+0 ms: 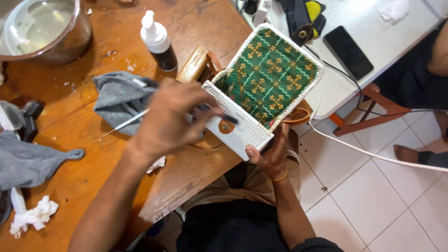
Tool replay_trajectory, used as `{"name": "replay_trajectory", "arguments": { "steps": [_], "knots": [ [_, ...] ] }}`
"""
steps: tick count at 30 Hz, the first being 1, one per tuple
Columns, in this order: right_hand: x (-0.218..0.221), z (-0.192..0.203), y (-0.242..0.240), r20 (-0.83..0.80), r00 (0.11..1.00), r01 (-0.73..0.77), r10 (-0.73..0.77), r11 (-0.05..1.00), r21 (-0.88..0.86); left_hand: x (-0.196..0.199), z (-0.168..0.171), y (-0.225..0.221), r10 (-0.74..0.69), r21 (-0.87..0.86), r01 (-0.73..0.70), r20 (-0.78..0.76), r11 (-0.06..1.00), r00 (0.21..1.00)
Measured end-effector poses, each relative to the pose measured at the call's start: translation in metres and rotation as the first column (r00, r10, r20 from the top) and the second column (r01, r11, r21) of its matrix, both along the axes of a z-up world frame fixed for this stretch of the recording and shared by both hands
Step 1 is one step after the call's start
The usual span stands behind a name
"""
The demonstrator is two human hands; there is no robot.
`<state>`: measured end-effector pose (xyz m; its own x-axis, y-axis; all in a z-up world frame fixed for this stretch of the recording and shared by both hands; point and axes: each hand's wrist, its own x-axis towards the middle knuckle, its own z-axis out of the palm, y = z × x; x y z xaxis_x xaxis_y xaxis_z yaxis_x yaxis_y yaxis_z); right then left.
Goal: Cleaning a woven bag by applying foam cleaner and wiping it with a cloth and a brush.
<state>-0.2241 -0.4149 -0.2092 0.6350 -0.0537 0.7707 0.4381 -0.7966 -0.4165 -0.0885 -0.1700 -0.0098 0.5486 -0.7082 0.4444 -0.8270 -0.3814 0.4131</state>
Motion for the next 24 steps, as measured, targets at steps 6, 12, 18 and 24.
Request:
{"name": "replay_trajectory", "arguments": {
  "steps": [6,12,18,24],
  "knots": [
    [0.001,-0.010,-0.007,0.112,0.991,0.105,-0.075,0.952,-0.288,0.000,-0.002,-0.002,-0.032,0.065,0.031,0.013,0.997,0.999],
    [0.008,-0.001,-0.004,0.184,0.982,0.120,-0.051,0.915,-0.386,-0.011,-0.002,-0.014,0.011,-0.017,-0.010,0.039,1.000,0.999],
    [-0.002,-0.012,-0.007,-0.023,1.000,-0.001,0.001,1.000,-0.022,-0.010,-0.008,-0.010,0.006,0.027,-0.008,0.056,1.000,0.998],
    [0.002,-0.008,-0.002,0.161,0.983,0.136,-0.085,0.930,-0.341,-0.037,0.009,-0.030,-0.002,-0.033,0.004,0.068,0.999,0.998]
  ]
}}
